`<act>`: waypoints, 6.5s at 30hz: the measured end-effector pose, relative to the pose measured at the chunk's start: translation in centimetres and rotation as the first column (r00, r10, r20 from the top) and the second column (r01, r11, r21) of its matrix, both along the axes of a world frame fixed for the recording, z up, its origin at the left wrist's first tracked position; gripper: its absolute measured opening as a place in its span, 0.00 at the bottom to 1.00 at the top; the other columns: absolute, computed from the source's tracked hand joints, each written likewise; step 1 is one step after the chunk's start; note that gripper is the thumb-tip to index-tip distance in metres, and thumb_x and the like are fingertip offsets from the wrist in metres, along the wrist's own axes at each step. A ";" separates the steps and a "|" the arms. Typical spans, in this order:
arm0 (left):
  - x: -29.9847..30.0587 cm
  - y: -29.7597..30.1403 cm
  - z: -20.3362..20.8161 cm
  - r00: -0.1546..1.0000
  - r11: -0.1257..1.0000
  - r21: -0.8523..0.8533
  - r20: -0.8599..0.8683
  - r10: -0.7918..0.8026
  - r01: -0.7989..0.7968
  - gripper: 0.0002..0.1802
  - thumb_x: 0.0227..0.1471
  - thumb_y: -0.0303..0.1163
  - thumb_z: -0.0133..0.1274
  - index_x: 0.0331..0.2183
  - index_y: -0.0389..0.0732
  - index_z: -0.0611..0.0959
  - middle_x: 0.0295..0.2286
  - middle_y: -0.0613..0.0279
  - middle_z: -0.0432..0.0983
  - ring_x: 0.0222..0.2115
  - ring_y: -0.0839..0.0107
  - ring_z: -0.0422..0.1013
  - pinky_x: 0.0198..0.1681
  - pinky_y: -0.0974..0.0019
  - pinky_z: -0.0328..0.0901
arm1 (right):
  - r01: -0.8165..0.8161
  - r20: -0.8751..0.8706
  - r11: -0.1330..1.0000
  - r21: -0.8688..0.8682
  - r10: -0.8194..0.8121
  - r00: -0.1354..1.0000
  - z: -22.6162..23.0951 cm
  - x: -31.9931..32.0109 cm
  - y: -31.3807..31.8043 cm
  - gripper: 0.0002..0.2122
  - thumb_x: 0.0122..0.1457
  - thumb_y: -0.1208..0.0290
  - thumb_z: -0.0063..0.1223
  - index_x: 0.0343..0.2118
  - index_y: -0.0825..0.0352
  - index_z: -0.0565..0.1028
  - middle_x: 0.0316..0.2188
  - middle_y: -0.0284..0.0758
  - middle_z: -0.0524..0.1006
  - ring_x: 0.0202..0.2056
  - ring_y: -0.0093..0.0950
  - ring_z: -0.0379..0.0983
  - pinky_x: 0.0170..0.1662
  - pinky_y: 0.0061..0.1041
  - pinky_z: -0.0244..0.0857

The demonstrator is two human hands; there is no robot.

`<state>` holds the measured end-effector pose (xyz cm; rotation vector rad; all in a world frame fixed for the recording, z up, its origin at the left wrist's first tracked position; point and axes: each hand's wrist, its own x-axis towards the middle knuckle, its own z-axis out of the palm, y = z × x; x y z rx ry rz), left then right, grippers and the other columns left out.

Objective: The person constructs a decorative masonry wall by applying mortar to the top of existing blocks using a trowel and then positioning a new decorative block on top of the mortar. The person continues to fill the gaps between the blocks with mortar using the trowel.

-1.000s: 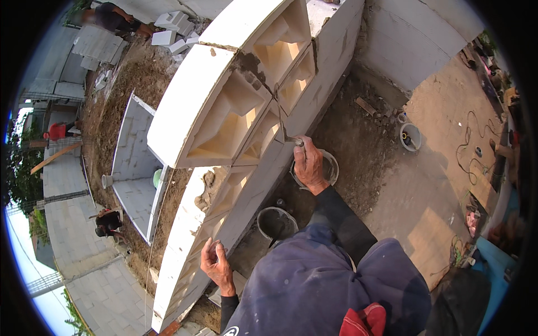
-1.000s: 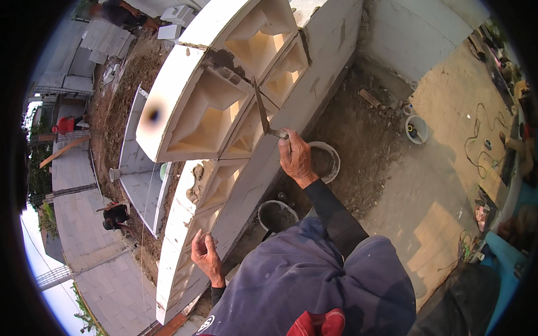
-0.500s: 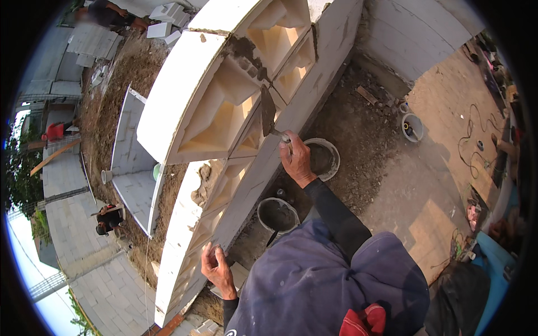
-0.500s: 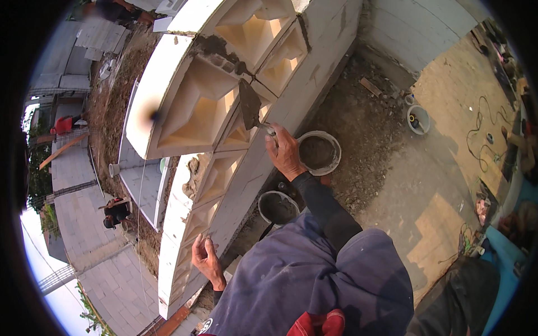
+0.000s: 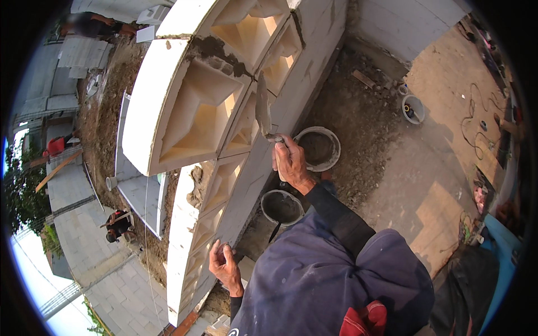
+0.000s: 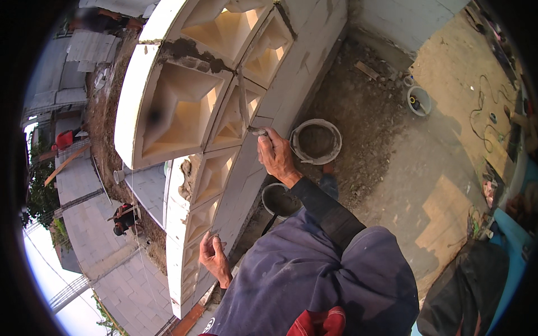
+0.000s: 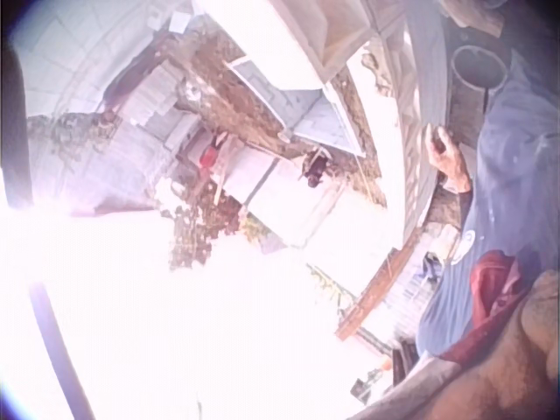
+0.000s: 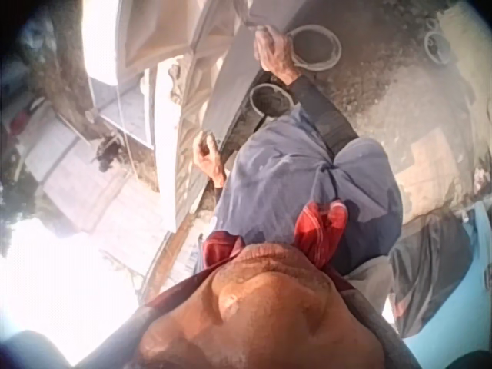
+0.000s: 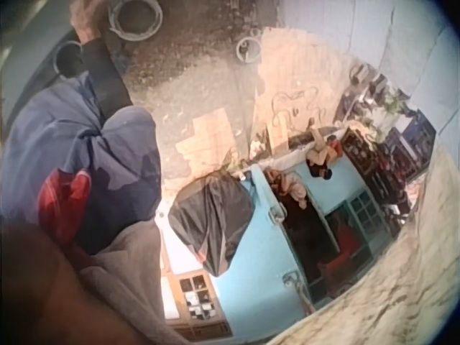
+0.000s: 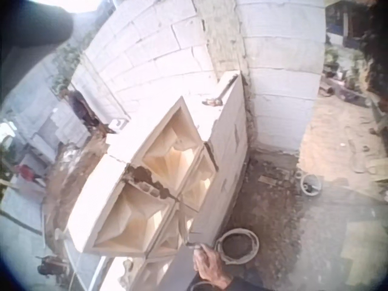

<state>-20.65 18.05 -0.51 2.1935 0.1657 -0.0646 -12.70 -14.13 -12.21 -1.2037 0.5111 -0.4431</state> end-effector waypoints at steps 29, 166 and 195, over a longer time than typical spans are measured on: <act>-1.9 -0.5 -1.0 0.997 0.995 -0.071 0.024 0.078 -0.076 0.17 0.63 0.27 0.60 0.52 0.35 0.82 0.35 0.62 0.82 0.31 0.79 0.75 0.35 0.74 0.72 | -0.027 0.023 0.982 -0.187 0.032 0.999 0.0 -1.1 -3.5 0.15 0.73 0.64 0.41 0.52 0.71 0.71 0.24 0.38 0.72 0.23 0.29 0.71 0.29 0.32 0.66; -17.3 31.4 -27.4 0.761 0.719 -0.350 -0.524 0.382 -0.601 0.16 0.57 0.33 0.66 0.44 0.37 0.82 0.28 0.63 0.81 0.25 0.71 0.78 0.29 0.68 0.75 | -0.531 -0.388 0.831 -0.165 0.440 0.809 13.8 -9.8 9.1 0.17 0.72 0.60 0.41 0.42 0.71 0.76 0.22 0.31 0.73 0.18 0.20 0.70 0.24 0.22 0.67; -8.3 17.0 -15.6 0.828 0.962 -0.101 -0.536 0.162 -0.253 0.30 0.57 0.38 0.65 0.55 0.30 0.79 0.37 0.56 0.82 0.32 0.73 0.77 0.34 0.70 0.72 | -0.036 -0.043 0.996 0.086 0.040 0.998 2.6 1.1 -0.8 0.16 0.73 0.58 0.42 0.44 0.67 0.75 0.22 0.29 0.70 0.19 0.18 0.67 0.22 0.23 0.63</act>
